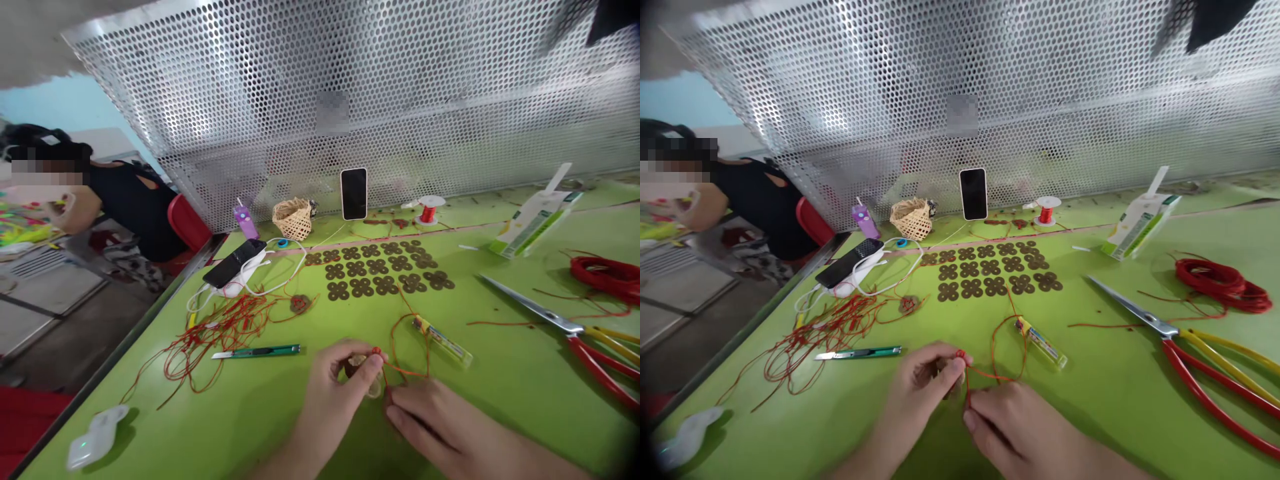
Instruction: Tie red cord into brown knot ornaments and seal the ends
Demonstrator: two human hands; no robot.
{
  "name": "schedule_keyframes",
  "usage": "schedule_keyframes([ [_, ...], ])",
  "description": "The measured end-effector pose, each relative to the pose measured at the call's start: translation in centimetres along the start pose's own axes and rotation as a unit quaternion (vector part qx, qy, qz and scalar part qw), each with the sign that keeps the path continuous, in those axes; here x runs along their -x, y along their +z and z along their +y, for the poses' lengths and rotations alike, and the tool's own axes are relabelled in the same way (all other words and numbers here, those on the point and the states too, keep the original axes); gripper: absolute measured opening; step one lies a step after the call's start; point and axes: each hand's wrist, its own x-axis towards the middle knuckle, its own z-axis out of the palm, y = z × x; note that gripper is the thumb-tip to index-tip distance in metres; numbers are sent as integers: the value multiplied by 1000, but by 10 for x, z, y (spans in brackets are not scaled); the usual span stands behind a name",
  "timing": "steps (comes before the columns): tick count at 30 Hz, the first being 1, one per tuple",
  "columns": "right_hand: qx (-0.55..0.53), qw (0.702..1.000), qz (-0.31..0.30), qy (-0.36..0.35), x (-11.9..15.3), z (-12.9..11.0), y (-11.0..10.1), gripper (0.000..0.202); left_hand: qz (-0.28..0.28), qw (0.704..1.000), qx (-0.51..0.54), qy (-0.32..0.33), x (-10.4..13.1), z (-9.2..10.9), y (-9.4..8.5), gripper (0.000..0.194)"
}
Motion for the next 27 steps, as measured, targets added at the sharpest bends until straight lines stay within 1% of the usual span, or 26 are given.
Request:
schedule_keyframes([
  [2,43,999,-23,-14,3,-2,-1,26,2,989,-130,74,2,4,-1,20],
  [4,62,997,-20,-31,6,-3,-4,26,-23,962,-242,122,4,7,-3,17],
  [6,52,997,12,-49,7,-4,-7,27,-56,938,-313,137,7,9,-3,15],
  [7,39,997,31,-58,6,-4,-9,29,-73,930,-332,136,9,10,-3,15],
  [11,-33,993,96,-63,4,-3,-13,37,-135,924,-336,126,12,11,-1,17],
  [14,-60,990,116,-54,5,3,-12,37,-146,921,-338,125,12,13,0,20],
  [17,-49,990,132,-31,5,9,-8,36,-152,917,-350,114,12,14,-1,20],
  [21,-23,992,123,8,3,17,-7,35,-158,919,-348,97,14,13,-1,19],
  [24,-24,993,111,17,2,20,-8,33,-156,919,-349,94,15,13,0,17],
  [27,-25,993,115,18,2,19,-9,32,-140,927,-336,85,13,14,1,14],
])
